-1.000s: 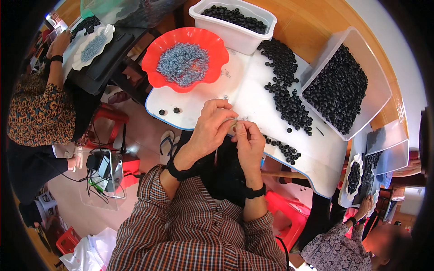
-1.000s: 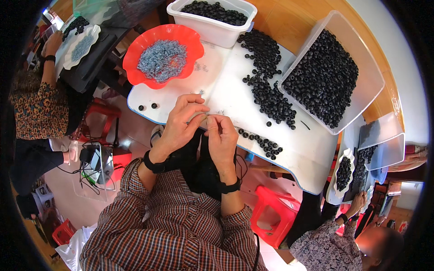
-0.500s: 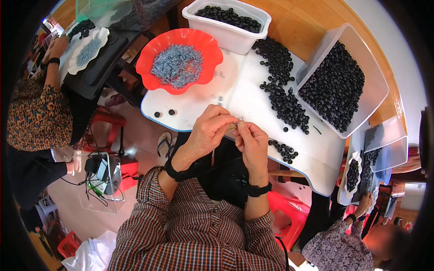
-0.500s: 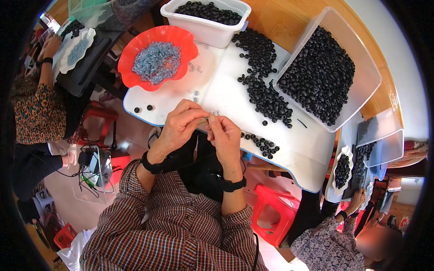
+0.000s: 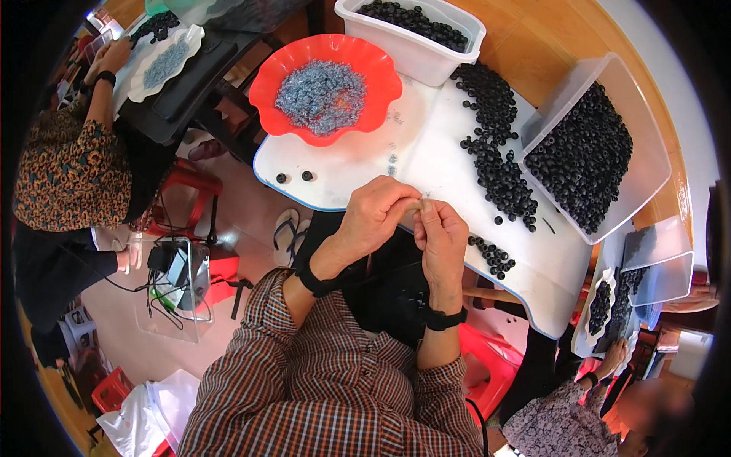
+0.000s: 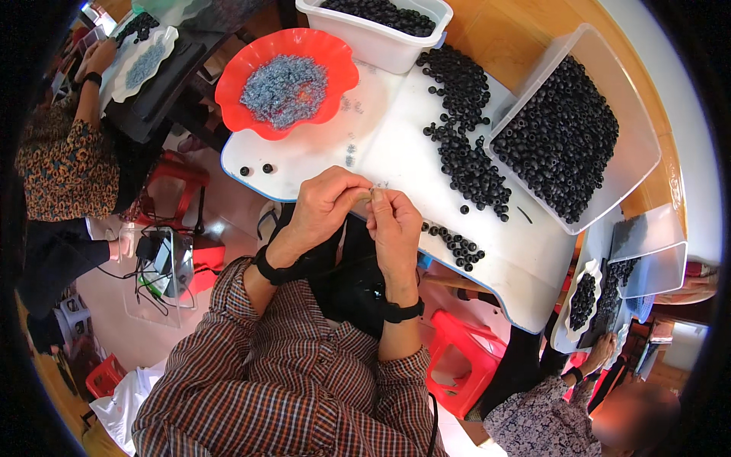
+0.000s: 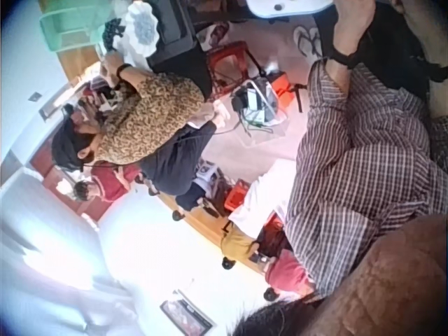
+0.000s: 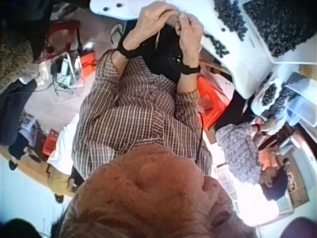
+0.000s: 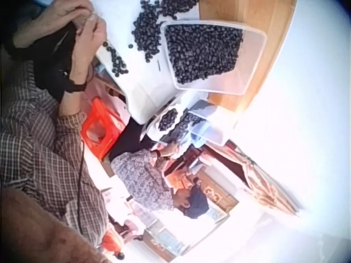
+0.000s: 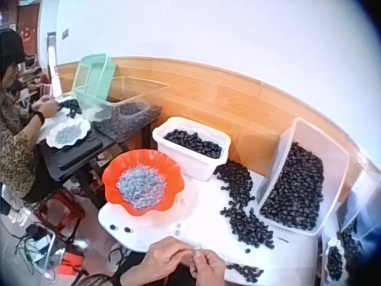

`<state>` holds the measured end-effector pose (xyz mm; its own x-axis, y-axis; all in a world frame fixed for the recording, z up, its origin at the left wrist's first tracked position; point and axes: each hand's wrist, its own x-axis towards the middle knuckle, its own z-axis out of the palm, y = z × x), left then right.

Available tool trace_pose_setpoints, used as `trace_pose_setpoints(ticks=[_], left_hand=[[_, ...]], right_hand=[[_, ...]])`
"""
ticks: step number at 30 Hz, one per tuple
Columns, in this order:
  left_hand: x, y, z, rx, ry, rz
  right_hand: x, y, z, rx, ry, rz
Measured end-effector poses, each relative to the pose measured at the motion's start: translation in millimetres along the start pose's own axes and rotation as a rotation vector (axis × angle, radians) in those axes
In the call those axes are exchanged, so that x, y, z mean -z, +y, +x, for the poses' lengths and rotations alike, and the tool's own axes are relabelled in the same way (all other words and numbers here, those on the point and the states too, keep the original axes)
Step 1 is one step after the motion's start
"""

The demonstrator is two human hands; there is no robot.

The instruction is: Sorting and inspecting small black spherical components on a white work table.

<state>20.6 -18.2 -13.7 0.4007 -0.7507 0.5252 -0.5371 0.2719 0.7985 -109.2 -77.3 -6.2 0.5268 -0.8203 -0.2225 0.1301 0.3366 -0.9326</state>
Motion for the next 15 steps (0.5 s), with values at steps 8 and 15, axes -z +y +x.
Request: trace_pose_setpoints(ticks=[8, 15], left_hand=[[-10, 1, -3, 0.318, 0.028, -0.150], [-1, 5, 2, 0.592, 0.048, -0.358]], right_hand=[[-5, 10, 2, 0.211, 0.097, -0.324], [-1, 16, 15, 0.453, 0.148, -0.646]])
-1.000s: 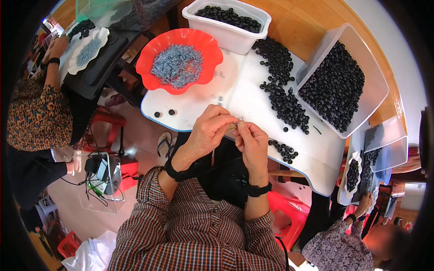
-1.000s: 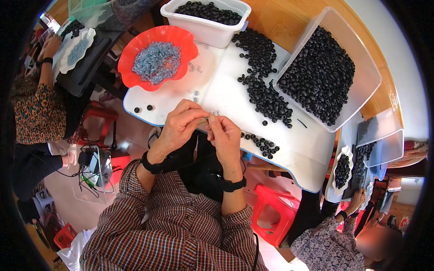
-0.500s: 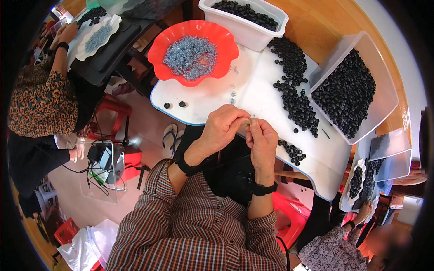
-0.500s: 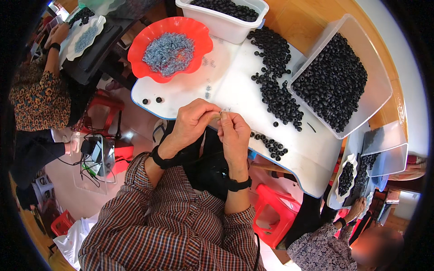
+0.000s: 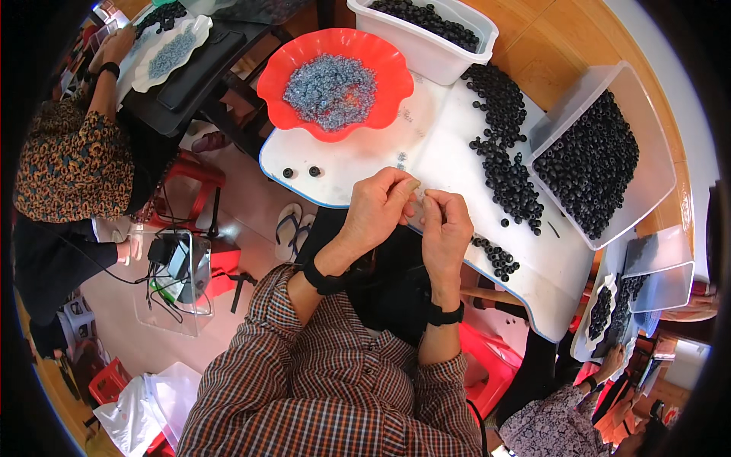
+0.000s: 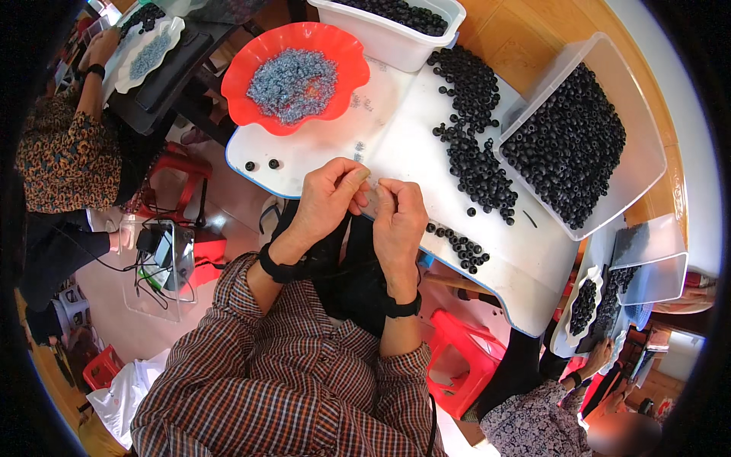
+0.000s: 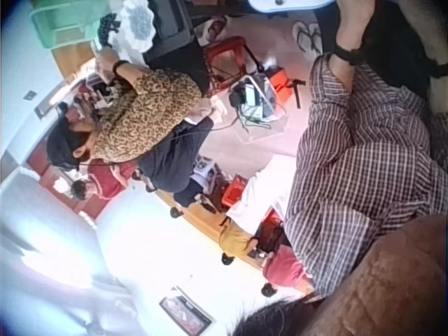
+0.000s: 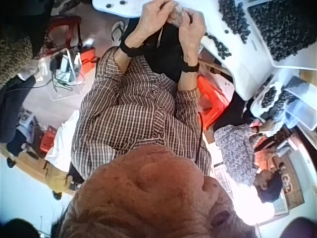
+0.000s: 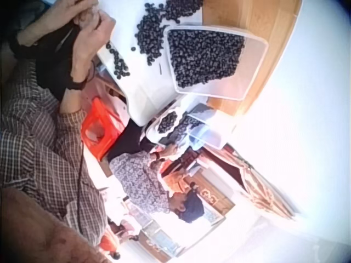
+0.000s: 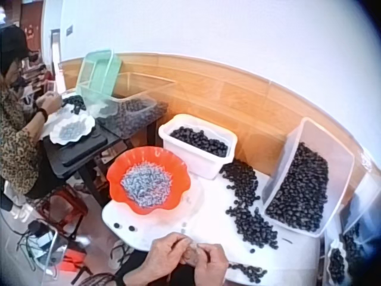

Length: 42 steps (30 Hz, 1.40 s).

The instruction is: Sorting and inspecting small black spherical components on a white work table.

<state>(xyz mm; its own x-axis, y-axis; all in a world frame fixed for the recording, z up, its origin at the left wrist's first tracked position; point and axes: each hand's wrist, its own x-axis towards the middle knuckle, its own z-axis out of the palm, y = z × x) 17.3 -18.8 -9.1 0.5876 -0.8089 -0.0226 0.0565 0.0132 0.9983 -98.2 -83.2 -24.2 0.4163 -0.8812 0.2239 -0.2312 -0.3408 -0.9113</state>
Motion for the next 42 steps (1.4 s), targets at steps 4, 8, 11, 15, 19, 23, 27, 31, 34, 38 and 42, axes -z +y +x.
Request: trace_pose_setpoints(ticks=[4, 8, 11, 15, 19, 23, 27, 31, 34, 38, 42], left_hand=[[5, -6, 1, 0.055, -0.041, -0.161], [7, -6, 1, 0.048, -0.066, -0.198], [9, -5, 3, 0.056, -0.071, -0.229], [9, -6, 3, 0.061, -0.069, -0.245], [9, -4, 3, 0.062, -0.079, -0.297], [14, -6, 3, 0.062, -0.084, -0.241], [12, -5, -7, 0.003, -0.108, -0.193], [16, -4, -17, -0.151, -0.115, -0.128], [15, -3, -23, -0.182, -0.112, -0.075], [9, -5, -27, -0.152, -0.059, -0.026], [4, -2, -24, -0.066, -0.052, -0.094]], right_hand=[[-1, -3, 1, -0.014, -0.004, 0.004], [-2, -4, 1, -0.084, 0.014, 0.114], [-2, -2, 3, -0.035, 0.011, 0.045], [-2, 0, 5, 0.011, 0.026, -0.019], [-2, 4, 6, 0.150, 0.077, -0.155], [-5, -23, -1, -0.200, -0.005, 0.150], [-2, -24, -8, -0.310, -0.126, 0.404], [3, -29, -16, -0.381, -0.192, 0.535], [7, -30, -21, -0.420, -0.221, 0.547], [5, -26, -25, -0.373, -0.185, 0.475], [0, -17, -24, -0.283, -0.137, 0.446]])
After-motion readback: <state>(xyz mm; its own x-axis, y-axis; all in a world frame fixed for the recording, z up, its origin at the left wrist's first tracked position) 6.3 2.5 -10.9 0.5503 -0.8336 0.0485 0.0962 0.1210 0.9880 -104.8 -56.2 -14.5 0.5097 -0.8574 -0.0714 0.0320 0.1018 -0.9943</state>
